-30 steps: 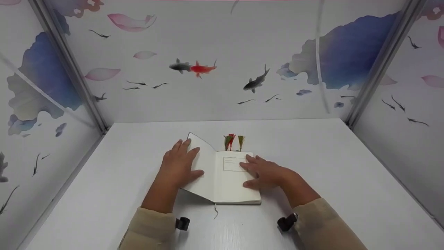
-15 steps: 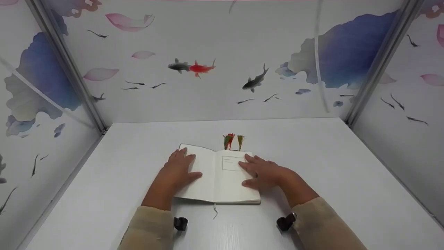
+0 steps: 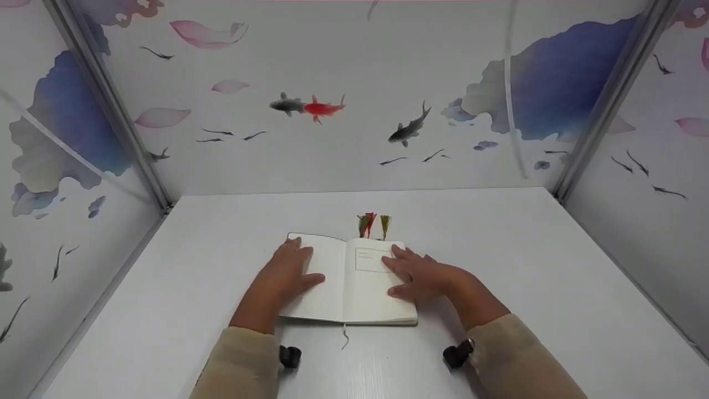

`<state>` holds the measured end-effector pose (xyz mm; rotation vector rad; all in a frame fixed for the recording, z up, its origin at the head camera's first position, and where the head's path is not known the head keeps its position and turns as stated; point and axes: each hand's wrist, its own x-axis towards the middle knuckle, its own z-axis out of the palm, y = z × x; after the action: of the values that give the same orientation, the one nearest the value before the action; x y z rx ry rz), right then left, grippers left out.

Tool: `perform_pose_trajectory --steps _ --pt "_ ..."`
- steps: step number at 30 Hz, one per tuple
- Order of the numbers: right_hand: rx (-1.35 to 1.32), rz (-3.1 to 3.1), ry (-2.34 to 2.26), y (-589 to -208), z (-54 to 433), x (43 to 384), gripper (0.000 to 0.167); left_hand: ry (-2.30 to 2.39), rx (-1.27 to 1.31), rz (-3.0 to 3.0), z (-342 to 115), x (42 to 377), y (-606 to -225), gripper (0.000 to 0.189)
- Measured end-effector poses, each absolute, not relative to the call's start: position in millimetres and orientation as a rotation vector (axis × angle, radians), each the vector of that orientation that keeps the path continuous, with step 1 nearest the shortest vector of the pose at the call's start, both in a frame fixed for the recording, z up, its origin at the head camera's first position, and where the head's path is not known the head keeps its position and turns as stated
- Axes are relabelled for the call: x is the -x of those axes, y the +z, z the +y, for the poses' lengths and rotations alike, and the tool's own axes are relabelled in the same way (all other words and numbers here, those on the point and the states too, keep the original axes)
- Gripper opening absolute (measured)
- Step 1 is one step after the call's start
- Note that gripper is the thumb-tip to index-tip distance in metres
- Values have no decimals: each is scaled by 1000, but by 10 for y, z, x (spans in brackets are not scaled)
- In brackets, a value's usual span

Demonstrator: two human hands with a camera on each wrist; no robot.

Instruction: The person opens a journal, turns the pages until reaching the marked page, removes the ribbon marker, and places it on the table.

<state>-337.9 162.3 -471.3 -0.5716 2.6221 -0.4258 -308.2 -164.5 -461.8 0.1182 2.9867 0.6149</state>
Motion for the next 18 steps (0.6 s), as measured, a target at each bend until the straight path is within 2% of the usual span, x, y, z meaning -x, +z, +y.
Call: perform_pose_trajectory --steps 11,18 --pt "609 2617 -436 -4718 1616 3416 89 631 -110 2938 -1659 3107 -4674 85" --pt "665 2657 -359 -4741 1603 3420 87 625 -128 2907 -1670 3084 -4732 79"
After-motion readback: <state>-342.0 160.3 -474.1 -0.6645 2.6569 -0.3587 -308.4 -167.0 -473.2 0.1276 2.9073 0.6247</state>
